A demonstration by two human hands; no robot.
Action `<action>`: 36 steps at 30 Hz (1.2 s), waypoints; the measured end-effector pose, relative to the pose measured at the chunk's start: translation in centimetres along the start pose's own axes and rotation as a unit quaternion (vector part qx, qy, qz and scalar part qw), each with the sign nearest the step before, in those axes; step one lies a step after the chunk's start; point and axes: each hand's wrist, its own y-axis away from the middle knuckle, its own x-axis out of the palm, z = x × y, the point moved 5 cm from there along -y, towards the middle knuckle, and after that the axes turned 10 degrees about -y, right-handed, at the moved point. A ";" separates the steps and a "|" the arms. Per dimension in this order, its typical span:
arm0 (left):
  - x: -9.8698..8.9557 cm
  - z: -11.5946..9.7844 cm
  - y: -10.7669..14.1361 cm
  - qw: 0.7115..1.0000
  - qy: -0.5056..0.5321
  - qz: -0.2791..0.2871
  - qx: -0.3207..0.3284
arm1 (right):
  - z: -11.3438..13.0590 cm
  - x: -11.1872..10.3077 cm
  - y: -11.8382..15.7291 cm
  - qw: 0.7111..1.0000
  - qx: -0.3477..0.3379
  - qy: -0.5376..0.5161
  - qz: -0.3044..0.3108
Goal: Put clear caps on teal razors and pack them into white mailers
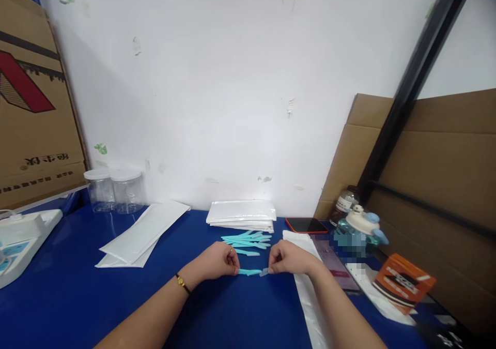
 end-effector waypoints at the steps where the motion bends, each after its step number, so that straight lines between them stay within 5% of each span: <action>1: 0.0 0.0 0.0 1.000 0.000 0.002 0.004 | -0.2 0.0 0.0 1.000 0.011 -0.011 0.003; 6: -0.6 -0.5 0.2 0.998 -0.042 -0.045 0.016 | 0.1 0.0 -0.1 1.000 0.013 -0.003 -0.027; 11: -0.8 -1.2 0.5 0.998 -0.041 -0.018 0.032 | 2.4 0.0 -0.6 0.975 -0.102 0.105 -0.164; 18: -1.1 -0.7 1.1 0.997 -0.004 0.056 0.045 | 3.8 2.0 -1.6 0.939 -0.132 0.279 -0.151; 21: -1.9 -0.6 0.9 0.997 -0.058 -0.010 0.043 | 4.0 2.2 -1.7 0.927 -0.132 0.316 -0.154; 25: -3.2 -1.0 0.7 0.970 -0.153 -0.177 0.059 | 4.6 2.4 -1.5 0.935 -0.151 0.279 -0.157; 31: -3.1 -1.0 0.4 0.963 -0.215 -0.149 0.067 | 4.4 1.4 -0.7 0.961 -0.157 0.170 -0.149; 36: -3.5 -1.6 0.9 0.977 -0.137 -0.155 0.051 | 3.8 0.8 -0.5 0.973 -0.151 0.104 -0.142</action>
